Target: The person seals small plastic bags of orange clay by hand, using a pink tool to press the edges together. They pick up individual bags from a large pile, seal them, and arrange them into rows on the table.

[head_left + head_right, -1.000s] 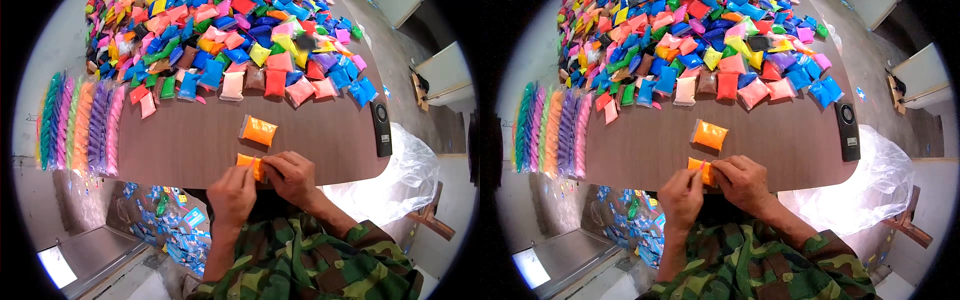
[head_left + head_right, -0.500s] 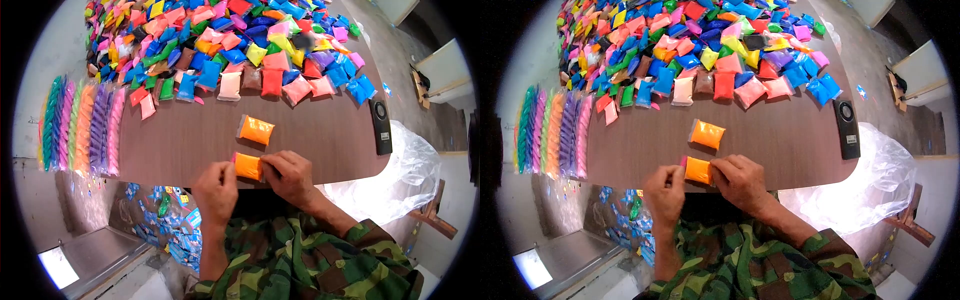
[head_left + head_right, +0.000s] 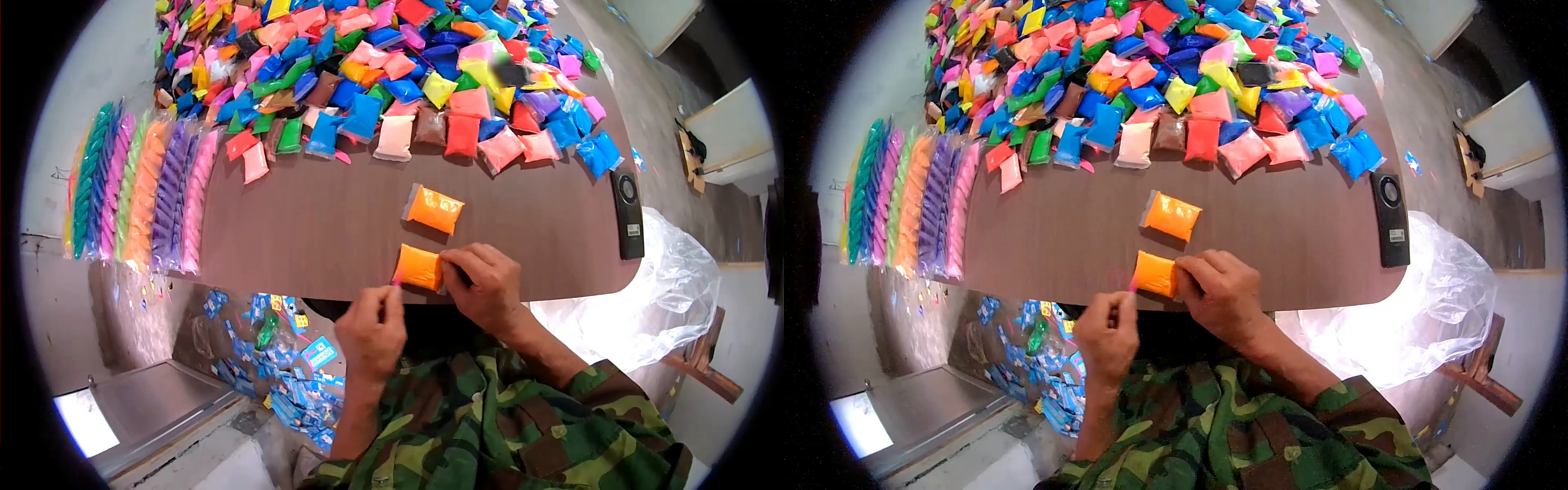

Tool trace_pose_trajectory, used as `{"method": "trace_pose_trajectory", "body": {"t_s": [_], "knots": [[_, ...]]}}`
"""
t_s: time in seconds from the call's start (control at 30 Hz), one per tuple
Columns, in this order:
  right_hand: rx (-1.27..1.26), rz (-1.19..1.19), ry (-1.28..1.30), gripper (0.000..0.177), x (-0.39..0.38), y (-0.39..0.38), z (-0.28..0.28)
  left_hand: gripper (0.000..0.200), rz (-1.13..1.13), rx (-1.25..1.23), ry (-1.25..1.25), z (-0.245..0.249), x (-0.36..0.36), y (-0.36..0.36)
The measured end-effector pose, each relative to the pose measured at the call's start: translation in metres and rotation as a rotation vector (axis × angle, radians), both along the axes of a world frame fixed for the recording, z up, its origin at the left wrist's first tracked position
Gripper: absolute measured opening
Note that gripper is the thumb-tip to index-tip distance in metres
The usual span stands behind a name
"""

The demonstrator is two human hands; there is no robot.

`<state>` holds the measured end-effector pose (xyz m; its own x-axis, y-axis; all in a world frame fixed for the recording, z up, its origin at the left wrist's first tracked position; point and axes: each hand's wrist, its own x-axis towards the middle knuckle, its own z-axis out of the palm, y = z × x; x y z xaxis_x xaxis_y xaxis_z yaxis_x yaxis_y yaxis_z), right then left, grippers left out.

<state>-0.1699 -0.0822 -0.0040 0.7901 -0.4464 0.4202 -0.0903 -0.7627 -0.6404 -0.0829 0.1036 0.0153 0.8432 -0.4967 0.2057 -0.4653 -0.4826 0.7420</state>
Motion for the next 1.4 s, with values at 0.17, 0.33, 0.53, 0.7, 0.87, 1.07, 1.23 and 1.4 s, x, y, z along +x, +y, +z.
{"method": "trace_pose_trajectory", "body": {"t_s": [0.17, 0.33, 0.53, 0.7, 0.87, 1.07, 1.23, 1.4], "knots": [[-0.013, 0.010, 0.021, 0.010, -0.001, -0.001, 0.002, 0.011, 0.094, 0.139, 0.014, -0.008, 0.006, 0.005], [-0.012, 0.020, 0.033, 0.011, -0.001, 0.001, 0.004, 0.010, 0.066, 0.062, 0.013, 0.010, 0.017, 0.005], [-0.005, 0.019, -0.012, 0.015, -0.002, -0.002, -0.002, 0.009, -0.128, 0.104, -0.111, 0.006, 0.011, -0.015], [0.020, 0.058, 0.043, 0.011, -0.002, -0.003, 0.000, 0.007, -0.047, 0.195, -0.061, 0.017, 0.032, -0.004], [-0.006, 0.033, -0.023, 0.012, 0.001, -0.002, 0.001, 0.007, -0.196, 0.129, -0.025, 0.033, 0.016, -0.011], [-0.026, 0.077, -0.180, 0.014, -0.013, 0.006, 0.001, 0.009, -0.268, 0.083, -0.285, 0.020, 0.029, -0.015], [-0.063, 0.157, -0.100, 0.020, -0.016, 0.027, 0.005, 0.010, -0.278, 0.127, -0.187, 0.014, 0.031, -0.012], [-0.103, 0.126, -0.049, 0.034, -0.013, 0.030, 0.008, 0.013, -0.205, 0.121, -0.019, 0.015, 0.009, 0.001]]}}
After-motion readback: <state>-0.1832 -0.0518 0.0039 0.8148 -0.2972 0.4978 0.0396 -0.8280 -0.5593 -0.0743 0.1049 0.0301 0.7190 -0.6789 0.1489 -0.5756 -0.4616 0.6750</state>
